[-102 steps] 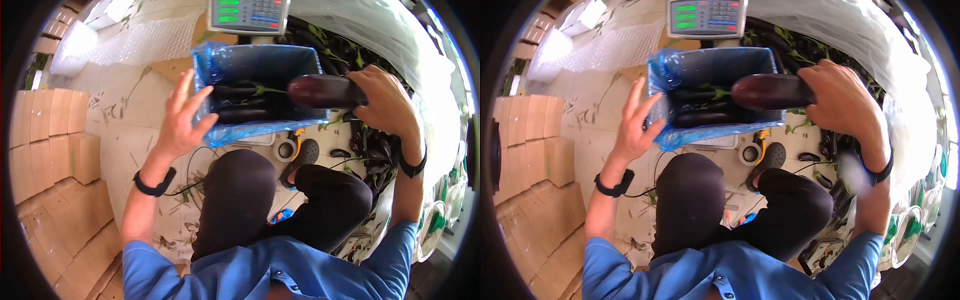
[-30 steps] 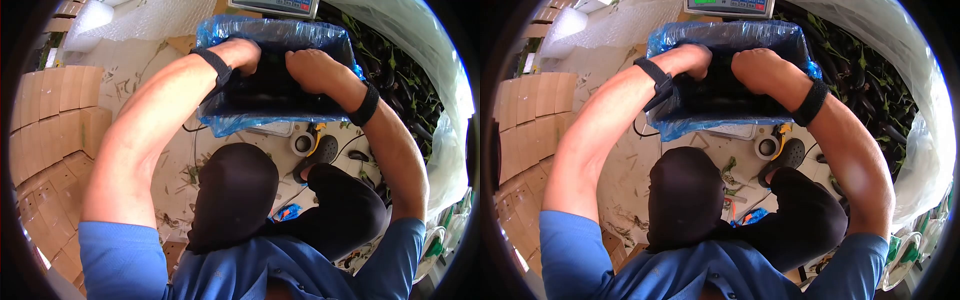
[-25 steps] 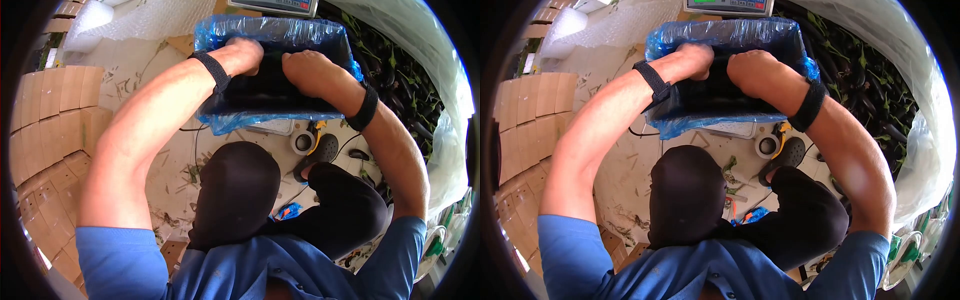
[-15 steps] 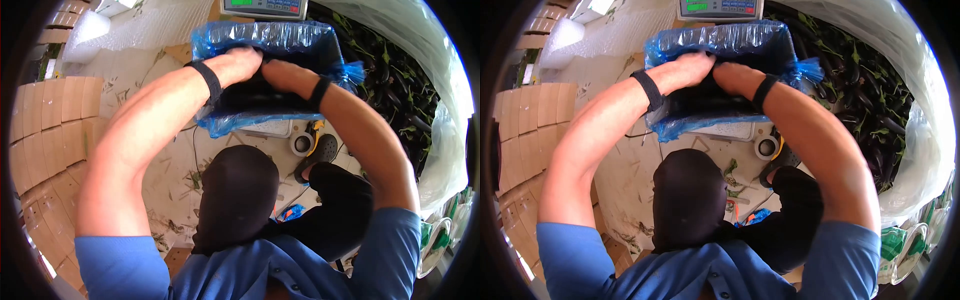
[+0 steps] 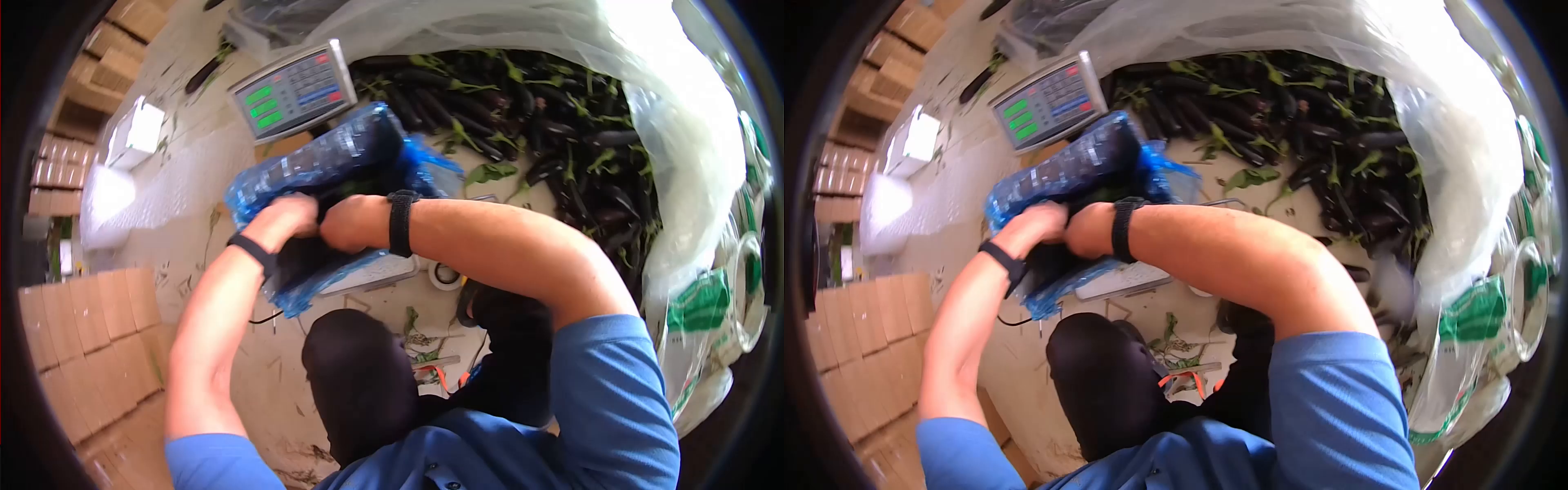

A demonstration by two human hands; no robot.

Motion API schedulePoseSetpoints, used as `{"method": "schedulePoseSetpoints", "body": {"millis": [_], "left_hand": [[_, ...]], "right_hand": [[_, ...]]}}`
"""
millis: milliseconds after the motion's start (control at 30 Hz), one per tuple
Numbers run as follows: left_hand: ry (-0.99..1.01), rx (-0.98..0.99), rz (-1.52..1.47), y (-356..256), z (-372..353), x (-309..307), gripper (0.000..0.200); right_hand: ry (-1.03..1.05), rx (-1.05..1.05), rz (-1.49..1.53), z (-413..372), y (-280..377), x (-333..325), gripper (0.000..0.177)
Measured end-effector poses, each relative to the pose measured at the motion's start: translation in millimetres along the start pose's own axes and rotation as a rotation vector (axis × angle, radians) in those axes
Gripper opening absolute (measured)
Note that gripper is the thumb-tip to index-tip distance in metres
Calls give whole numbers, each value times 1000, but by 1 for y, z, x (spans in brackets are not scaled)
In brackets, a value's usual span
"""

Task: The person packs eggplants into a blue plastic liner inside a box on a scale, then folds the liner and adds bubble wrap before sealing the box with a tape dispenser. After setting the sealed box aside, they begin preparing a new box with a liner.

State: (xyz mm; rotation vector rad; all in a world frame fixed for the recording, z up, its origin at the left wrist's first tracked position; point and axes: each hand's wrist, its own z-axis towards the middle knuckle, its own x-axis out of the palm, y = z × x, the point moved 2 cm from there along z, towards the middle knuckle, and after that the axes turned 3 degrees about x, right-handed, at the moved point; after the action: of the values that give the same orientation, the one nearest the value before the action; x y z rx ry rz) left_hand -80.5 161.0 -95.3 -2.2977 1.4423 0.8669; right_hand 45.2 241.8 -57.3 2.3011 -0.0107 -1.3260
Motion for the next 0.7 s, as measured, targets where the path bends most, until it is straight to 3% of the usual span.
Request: {"method": "schedulePoseSetpoints", "body": {"millis": [133,167,267,333,400,433,467,500,533,567,600,633,667,700], "left_hand": [[-99,280,-248,-11,-27,-52,55],[-129,386,-354,-13,-37,-65,50],[-110,412,-522,-28,-104,-105,30],[-169,403,-516,-13,-132,-111,27],[-318,322,-528,0,-166,-113,27],[-384,243,-551,5,-180,-109,26],[-464,221,-622,16,-186,-96,28],[-547,194,-691,30,-193,-83,29],[-576,157,-754,38,-197,-69,32],[-605,117,-818,44,-199,-55,34],[-615,55,-886,52,-198,-37,34],[-622,32,-893,47,-190,-29,34],[-633,15,-982,41,-188,-17,32],[-666,-37,-1073,35,-196,-3,31]], "right_hand": [[-47,27,112,-94,14,-50,18],[-216,-7,83,-124,10,-53,16],[-333,226,291,-221,-14,-49,19],[-414,315,611,-266,-67,0,24],[-338,659,588,-307,-124,52,29],[-384,729,356,-324,-174,103,30],[-445,1096,879,-345,-202,130,30],[-711,1116,1166,-363,-252,177,26],[-1037,1003,1726,-381,-291,198,30],[-1384,1147,1789,-392,-309,193,37],[-1487,1127,1697,-412,-347,202,35],[-1546,1451,1167,-420,-363,189,41],[-1434,1606,1032,-429,-371,168,55],[-1496,1580,1196,-428,-390,162,62]]}}
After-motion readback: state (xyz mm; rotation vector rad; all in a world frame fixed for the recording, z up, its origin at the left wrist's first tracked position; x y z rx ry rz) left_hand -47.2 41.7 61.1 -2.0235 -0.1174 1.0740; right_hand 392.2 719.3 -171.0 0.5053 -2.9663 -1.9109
